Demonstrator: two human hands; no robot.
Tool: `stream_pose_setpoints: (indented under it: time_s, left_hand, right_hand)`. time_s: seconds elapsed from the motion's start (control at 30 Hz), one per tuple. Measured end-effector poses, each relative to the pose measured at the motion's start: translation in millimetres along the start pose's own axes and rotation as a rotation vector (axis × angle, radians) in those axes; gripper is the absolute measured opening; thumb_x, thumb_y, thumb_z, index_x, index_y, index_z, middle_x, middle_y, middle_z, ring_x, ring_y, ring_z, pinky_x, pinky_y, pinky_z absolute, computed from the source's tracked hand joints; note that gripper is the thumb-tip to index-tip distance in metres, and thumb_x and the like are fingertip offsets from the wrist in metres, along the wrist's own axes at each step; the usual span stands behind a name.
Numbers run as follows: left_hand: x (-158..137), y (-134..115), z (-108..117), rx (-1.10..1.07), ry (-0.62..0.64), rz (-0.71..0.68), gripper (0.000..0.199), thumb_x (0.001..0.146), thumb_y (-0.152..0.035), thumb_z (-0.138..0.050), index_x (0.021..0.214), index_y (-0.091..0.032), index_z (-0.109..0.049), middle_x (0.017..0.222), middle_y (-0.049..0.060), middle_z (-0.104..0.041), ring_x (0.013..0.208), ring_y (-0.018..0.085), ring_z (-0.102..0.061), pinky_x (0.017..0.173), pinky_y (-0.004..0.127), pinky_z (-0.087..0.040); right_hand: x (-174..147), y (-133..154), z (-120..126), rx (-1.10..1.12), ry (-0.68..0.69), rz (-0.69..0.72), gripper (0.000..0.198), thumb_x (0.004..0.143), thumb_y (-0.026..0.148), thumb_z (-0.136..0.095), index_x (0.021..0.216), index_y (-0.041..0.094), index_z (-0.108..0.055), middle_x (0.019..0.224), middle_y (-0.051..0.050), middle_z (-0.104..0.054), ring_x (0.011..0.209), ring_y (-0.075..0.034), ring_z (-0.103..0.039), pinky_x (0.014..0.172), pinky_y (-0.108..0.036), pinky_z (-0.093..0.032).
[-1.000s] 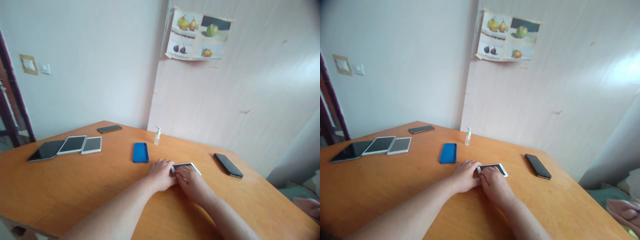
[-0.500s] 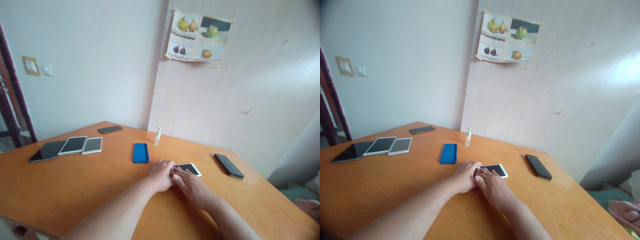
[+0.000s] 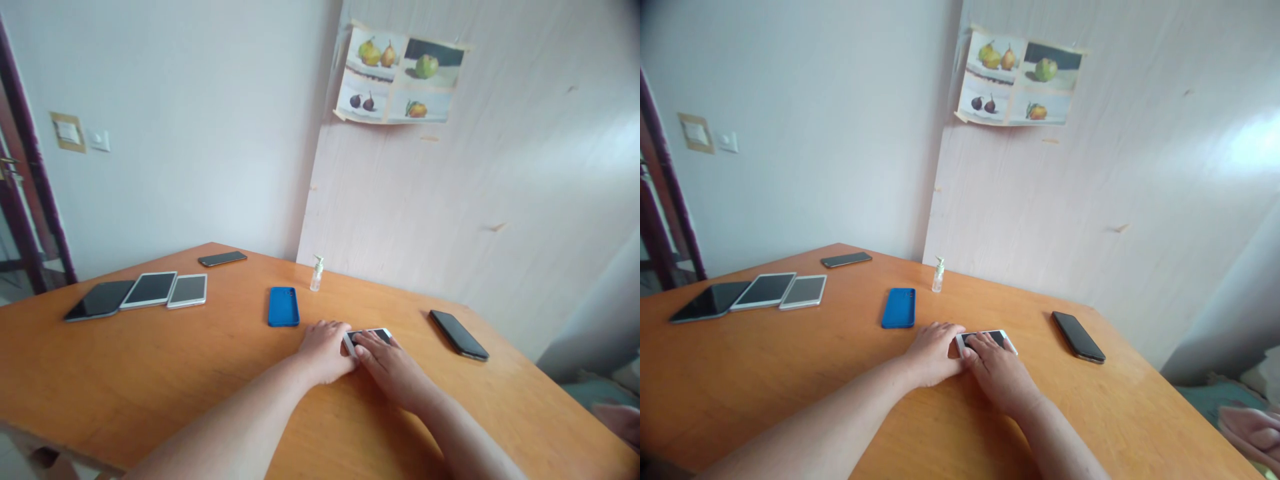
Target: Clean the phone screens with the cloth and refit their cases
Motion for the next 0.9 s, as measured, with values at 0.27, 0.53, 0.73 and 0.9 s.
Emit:
stream_pose_setpoints:
  time_s: [0.27, 0.53, 0.73, 0.9]
  left_hand:
    - [1, 2, -3, -0.028, -0.016, 0.005, 0.049, 0.073, -0.051, -0.062, 0.117, -0.028, -0.058, 0.113, 0.004, -0.068, 0.104, 0.029, -0.06, 0.088, 0.041, -0.046]
    - [1, 2, -3, -0.052, 0.002, 0.01, 0.06, 0.071, -0.052, -0.063, 0.125, -0.027, -0.054, 0.119, 0.005, -0.068, 0.107, 0.03, -0.061, 0.091, 0.042, -0.047]
    - [1, 1, -3, -0.048, 0.009, 0.029, 0.058, 0.07, -0.047, -0.063, 0.124, -0.029, -0.053, 0.115, 0.003, -0.069, 0.107, 0.03, -0.061, 0.091, 0.042, -0.047]
    - [1, 0, -1, -0.042, 0.019, 0.052, 0.071, 0.064, -0.049, -0.067, 0.129, -0.028, -0.049, 0.113, 0.004, -0.07, 0.108, 0.031, -0.06, 0.092, 0.043, -0.046]
  right_hand:
    - [3, -8, 0, -0.096, -0.021, -0.175, 0.053, 0.099, 0.054, -0.023, 0.138, 0.031, -0.049, 0.149, -0.006, -0.044, 0.141, -0.029, -0.032, 0.109, -0.068, -0.015]
    - [-7, 14, 9, 0.018, 0.04, 0.019, 0.056, 0.099, 0.057, -0.019, 0.131, 0.032, -0.057, 0.145, -0.007, -0.049, 0.14, -0.026, -0.036, 0.114, -0.059, -0.017]
    - [5, 13, -2, -0.009, 0.014, -0.074, 0.056, 0.098, 0.057, -0.02, 0.141, 0.031, -0.046, 0.151, -0.007, -0.041, 0.142, -0.027, -0.032, 0.112, -0.064, -0.015]
    - [3, 4, 2, -0.038, -0.004, -0.118, 0.051, 0.1, 0.05, -0.021, 0.133, 0.03, -0.055, 0.146, -0.009, -0.048, 0.138, -0.029, -0.038, 0.11, -0.068, -0.013]
Point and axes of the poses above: each hand's wrist, its own x-axis towards the middle knuckle, its own z-axis out of the back of the hand, y = z × x, the point moved 1 cm from there along x, towards the middle knuckle
